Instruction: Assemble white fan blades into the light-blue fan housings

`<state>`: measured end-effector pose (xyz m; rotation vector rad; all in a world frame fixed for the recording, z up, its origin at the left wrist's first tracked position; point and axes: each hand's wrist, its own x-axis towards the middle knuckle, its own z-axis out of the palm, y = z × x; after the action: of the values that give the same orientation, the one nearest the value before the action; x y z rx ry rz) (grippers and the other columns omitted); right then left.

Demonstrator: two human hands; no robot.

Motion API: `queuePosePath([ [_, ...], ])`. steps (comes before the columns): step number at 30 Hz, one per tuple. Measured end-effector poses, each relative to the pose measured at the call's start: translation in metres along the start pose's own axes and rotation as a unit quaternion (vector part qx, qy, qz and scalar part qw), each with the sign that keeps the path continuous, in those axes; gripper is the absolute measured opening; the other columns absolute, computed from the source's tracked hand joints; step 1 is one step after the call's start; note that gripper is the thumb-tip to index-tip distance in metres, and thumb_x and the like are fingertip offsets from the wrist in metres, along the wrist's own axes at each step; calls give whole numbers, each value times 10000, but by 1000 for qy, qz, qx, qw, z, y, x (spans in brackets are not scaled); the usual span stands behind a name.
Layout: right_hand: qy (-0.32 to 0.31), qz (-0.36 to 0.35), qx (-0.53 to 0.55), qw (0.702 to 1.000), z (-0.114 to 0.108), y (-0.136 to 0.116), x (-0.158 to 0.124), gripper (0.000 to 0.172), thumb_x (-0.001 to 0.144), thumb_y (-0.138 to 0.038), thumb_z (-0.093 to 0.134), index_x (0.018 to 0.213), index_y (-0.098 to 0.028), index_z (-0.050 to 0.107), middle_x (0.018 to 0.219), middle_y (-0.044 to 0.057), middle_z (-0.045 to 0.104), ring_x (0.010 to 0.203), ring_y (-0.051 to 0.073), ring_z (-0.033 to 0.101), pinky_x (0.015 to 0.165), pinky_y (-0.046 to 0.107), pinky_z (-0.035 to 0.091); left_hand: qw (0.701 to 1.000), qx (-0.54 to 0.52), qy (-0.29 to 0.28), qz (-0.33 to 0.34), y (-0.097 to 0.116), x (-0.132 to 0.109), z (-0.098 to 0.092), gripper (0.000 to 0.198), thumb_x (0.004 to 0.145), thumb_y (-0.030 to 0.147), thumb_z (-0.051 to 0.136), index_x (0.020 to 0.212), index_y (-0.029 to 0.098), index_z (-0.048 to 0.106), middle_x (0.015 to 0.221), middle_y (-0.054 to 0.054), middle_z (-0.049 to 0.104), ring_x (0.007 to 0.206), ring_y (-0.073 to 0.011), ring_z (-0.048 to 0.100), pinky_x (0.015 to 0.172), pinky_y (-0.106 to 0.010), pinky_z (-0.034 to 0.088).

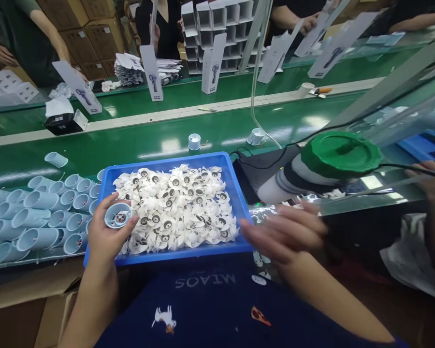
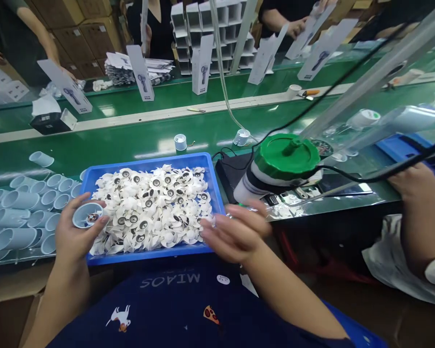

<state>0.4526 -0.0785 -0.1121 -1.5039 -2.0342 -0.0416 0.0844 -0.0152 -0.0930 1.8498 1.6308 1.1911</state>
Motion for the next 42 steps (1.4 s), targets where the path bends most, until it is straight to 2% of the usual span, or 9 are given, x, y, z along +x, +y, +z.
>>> queuePosePath([
  [4, -244, -135, -105, 955, 20, -18, 31, 217, 915, -60, 569, 936, -218, 716, 955, 54, 706, 937, 213, 624, 844, 350, 435, 1000, 22, -12, 4, 5, -3, -1, 654, 714, 530, 814, 1259, 229, 616, 1017, -57, 758, 945, -266, 716, 894, -424, 546],
  [10, -319, -67, -103, 940, 35, -12, 48, 178, 853, -24, 596, 861, -156, 715, 877, 92, 699, 866, 233, 647, 730, 319, 368, 999, 38, -31, -3, 3, -11, -10, 607, 709, 547, 808, 1200, 237, 630, 1007, -45, 748, 953, -270, 714, 906, -425, 546],
  [18, -246, 76, 136, 957, 5, -20, 44, 190, 862, -177, 588, 1027, -126, 668, 1033, 156, 677, 959, 283, 643, 920, 445, 428, 997, 42, -54, 32, 29, -15, 3, 482, 716, 445, 798, 1111, 233, 620, 1073, -46, 699, 951, -250, 689, 853, -379, 551],
  [22, -187, 141, 461, 856, 1, -38, 30, 363, 946, -415, 438, 1187, -185, 583, 992, 101, 661, 807, 205, 641, 736, 360, 544, 983, -29, -160, 87, 43, -23, 18, 574, 802, 290, 653, 1343, 217, 478, 1240, -114, 640, 1054, -260, 667, 907, -404, 548],
  [26, -164, 180, 606, 758, 14, -51, 22, 390, 951, -463, 417, 1133, -172, 604, 849, 74, 625, 711, 182, 614, 684, 351, 570, 961, -29, -232, 144, 61, -27, 28, 601, 841, 246, 648, 1407, 251, 447, 1333, -117, 616, 1220, -281, 615, 1016, -440, 517],
  [31, -143, 201, 650, 719, 13, -55, 23, 321, 943, -468, 560, 1101, -202, 647, 879, 50, 634, 742, 163, 600, 738, 342, 562, 945, 21, -233, 228, 75, -24, 36, 603, 863, 284, 730, 1415, 292, 488, 1394, -83, 622, 1288, -274, 584, 1085, -458, 486],
  [33, -128, 177, 619, 754, 6, -58, 25, 255, 919, -390, 657, 1110, -223, 680, 954, 50, 643, 822, 167, 601, 833, 357, 540, 941, 32, -235, 241, 77, -24, 38, 600, 858, 271, 740, 1406, 284, 497, 1340, -78, 660, 1228, -265, 618, 1055, -455, 507],
  [37, -91, 4, 371, 924, -2, -69, 34, 186, 917, -199, 686, 1098, -206, 732, 1040, 86, 618, 960, 215, 588, 896, 400, 496, 935, 48, -217, 278, 77, -28, 45, 558, 856, 280, 748, 1368, 244, 528, 1257, -94, 701, 1160, -268, 644, 1030, -459, 524],
  [42, -95, -41, 266, 959, 9, -76, 40, 149, 903, -194, 728, 1052, -193, 726, 1034, 85, 582, 942, 228, 599, 829, 395, 526, 937, 66, -179, 293, 74, -33, 49, 553, 871, 237, 723, 1387, 237, 526, 1245, -101, 705, 1169, -273, 643, 1036, -454, 524],
])
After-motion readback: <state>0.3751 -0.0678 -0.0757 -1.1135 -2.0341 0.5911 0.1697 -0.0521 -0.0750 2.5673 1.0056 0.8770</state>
